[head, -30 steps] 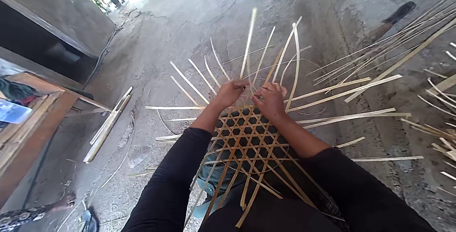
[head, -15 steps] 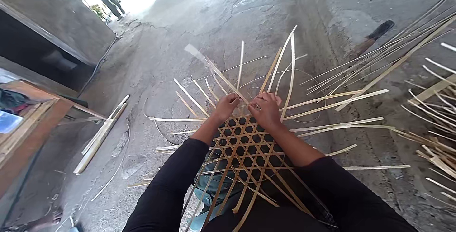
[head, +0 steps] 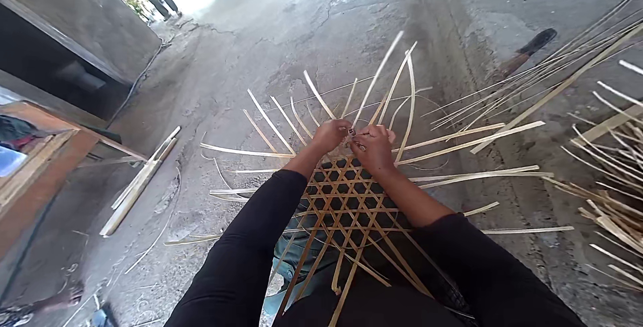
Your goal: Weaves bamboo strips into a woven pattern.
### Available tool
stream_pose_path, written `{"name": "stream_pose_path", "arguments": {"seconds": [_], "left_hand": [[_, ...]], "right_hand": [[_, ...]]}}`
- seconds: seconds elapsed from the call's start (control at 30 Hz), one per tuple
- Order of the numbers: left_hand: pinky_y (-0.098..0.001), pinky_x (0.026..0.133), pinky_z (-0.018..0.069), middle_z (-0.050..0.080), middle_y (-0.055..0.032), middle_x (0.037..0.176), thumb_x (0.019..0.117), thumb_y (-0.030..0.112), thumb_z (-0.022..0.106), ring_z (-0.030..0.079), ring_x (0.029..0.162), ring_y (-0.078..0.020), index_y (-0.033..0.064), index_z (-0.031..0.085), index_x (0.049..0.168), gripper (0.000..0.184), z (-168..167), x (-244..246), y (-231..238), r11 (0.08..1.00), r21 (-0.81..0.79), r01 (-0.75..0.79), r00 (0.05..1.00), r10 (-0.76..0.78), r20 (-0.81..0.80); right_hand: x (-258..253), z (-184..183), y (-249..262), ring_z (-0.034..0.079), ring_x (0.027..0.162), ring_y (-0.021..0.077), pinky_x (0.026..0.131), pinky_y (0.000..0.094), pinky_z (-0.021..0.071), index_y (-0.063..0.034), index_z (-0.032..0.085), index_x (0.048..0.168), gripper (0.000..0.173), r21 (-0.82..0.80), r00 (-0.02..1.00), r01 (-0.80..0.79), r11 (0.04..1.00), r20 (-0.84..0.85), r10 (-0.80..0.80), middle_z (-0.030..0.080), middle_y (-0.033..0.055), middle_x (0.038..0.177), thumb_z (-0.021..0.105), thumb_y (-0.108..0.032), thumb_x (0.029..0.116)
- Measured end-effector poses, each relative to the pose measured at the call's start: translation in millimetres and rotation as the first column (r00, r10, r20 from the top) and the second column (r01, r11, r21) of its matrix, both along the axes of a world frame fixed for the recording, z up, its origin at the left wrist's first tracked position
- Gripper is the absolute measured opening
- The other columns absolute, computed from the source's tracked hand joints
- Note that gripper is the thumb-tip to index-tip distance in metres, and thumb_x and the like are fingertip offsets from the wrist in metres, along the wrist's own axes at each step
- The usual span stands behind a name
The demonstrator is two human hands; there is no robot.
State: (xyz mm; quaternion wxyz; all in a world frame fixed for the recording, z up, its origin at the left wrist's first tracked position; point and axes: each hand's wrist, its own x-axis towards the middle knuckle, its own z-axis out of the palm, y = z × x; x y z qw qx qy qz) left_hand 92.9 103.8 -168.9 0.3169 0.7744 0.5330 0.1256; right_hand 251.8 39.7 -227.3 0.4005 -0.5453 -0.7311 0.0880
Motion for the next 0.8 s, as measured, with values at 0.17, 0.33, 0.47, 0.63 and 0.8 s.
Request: {"name": "stream_pose_path", "arguments": {"seconds": [0.17, 0.33, 0.47, 0.63, 0.8], "left_hand": [[-0.0441, 0.086, 0.0521, 0.071, -0.0108, 0.105, 0.1050, 0.015, 0.055, 0.066, 0.090, -0.0189, 0.0079, 0.071, 0.119, 0.023, -9.4, 0.6, -2.3, 0.994, -0.057, -0.090, 0.986, 0.097, 0.136], [-0.0540, 0.087, 0.0554, 0.073, -0.0162, 0.104, 0.1069, 0.022, 0.054, 0.071, 0.090, -0.0310, 0.0108, 0.064, 0.136, 0.033, -6.5, -15.3, -32.2, 0.966, 0.214, -0.142, 0.989, 0.132, 0.062], [-0.0570, 0.110, 0.0432, 0.050, -0.0144, 0.152, 0.1034, 0.021, 0.056, 0.051, 0.137, -0.0329, 0.0104, 0.051, 0.150, 0.048, -6.0, -26.2, -121.7, 0.871, 0.484, -0.083, 0.994, 0.108, -0.024], [-0.0697, 0.121, 0.0039, 0.014, -0.0080, 0.173, 0.1111, 0.039, 0.029, 0.006, 0.160, -0.0306, 0.0116, 0.021, 0.165, 0.061, -53.4, -18.2, -194.9, 0.947, 0.317, 0.048, 0.905, 0.093, -0.416], [-0.0698, 0.121, 0.0048, 0.015, -0.0102, 0.172, 0.1107, 0.036, 0.026, 0.008, 0.159, -0.0328, 0.0082, 0.021, 0.164, 0.061, -63.5, -13.9, -197.6, 0.925, 0.380, 0.033, 0.873, 0.159, -0.461]], "right_hand": [[-0.9, -0.9, 0.8, 0.061, 0.114, 0.0343, 0.108, 0.0629, 0.0342, -0.0073, 0.080, 0.095, 0.017, 0.113, 0.997, -0.048, 0.992, 0.063, 0.041, 0.069, 0.0129, 0.108, 0.072, -0.022, 0.0948], [11.5, 42.0, -6.0, 0.048, 0.139, 0.0388, 0.117, 0.0711, 0.0232, -0.0126, 0.077, 0.118, 0.032, -0.140, 0.920, -0.160, 0.977, 0.337, 0.199, 0.065, 0.0144, 0.133, 0.063, -0.036, 0.1017], [18.6, 59.7, -42.2, 0.032, 0.150, 0.0437, 0.119, 0.0741, 0.0164, -0.0072, 0.055, 0.148, 0.055, -0.186, 0.911, -0.118, 0.975, 0.371, 0.181, 0.049, 0.0199, 0.154, 0.050, -0.044, 0.1065], [-12.3, 5.0, -93.0, 0.013, 0.159, 0.0387, 0.119, 0.0764, 0.0064, -0.0064, 0.032, 0.162, 0.062, -0.242, 0.836, -0.103, 0.965, 0.505, 0.216, 0.018, 0.0197, 0.170, 0.039, -0.038, 0.1082], [-19.6, -5.0, -95.3, 0.011, 0.159, 0.0396, 0.119, 0.0755, 0.0035, -0.0032, 0.027, 0.162, 0.063, -0.219, 0.779, -0.096, 0.971, 0.590, 0.210, 0.017, 0.0208, 0.171, 0.035, -0.034, 0.1084]]}}
